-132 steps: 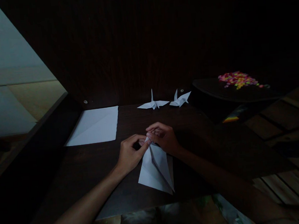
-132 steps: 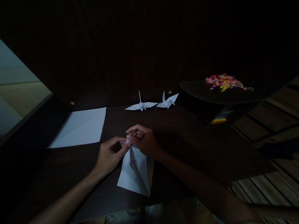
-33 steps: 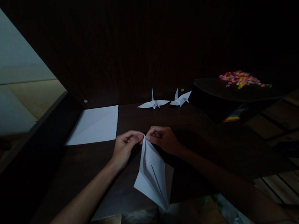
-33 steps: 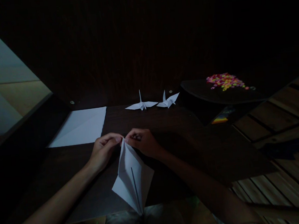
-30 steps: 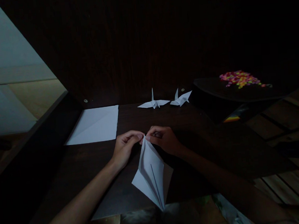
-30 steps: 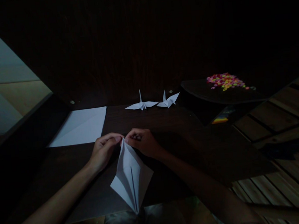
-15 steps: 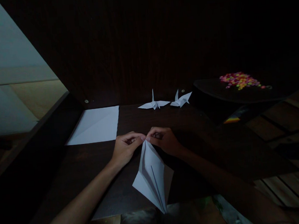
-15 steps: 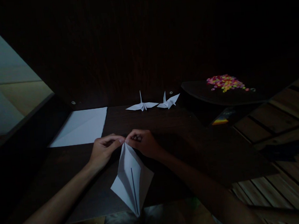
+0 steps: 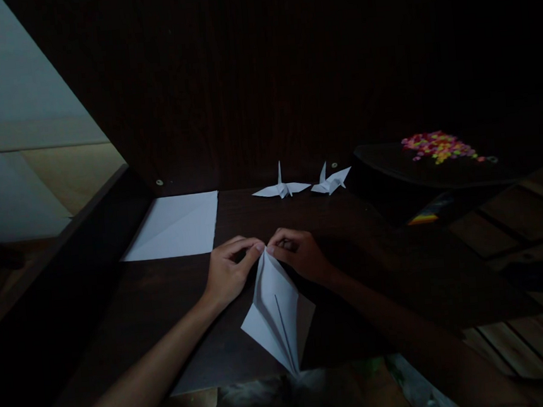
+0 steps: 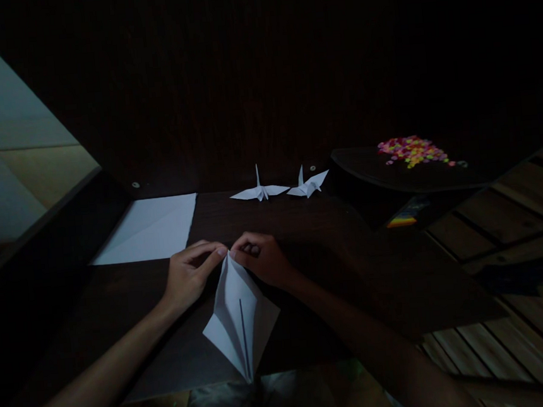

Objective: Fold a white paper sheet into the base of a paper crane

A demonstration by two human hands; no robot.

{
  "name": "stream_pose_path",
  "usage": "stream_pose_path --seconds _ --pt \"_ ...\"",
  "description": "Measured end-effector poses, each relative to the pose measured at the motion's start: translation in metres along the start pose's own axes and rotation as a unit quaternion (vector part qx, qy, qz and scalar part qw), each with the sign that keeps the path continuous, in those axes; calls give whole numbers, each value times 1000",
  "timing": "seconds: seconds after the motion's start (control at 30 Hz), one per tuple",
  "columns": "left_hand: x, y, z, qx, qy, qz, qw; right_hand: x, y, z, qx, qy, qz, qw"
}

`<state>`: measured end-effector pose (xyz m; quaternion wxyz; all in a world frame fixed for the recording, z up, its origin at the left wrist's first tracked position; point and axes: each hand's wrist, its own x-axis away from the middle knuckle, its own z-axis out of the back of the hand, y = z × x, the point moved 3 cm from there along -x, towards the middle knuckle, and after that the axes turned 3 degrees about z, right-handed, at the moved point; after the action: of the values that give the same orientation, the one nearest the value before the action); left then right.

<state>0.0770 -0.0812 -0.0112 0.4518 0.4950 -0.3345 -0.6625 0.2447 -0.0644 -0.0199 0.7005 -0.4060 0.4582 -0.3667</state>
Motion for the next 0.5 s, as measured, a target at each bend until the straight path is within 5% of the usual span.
stream_pose_path --seconds 0.2,0.5 --pt "-6 -7 4 10 59 6 998 -2 8 0 19 -68 15 997" --pt "-14 -29 0 63 -79 93 991 -6 21 1 3 -32 -30 999"
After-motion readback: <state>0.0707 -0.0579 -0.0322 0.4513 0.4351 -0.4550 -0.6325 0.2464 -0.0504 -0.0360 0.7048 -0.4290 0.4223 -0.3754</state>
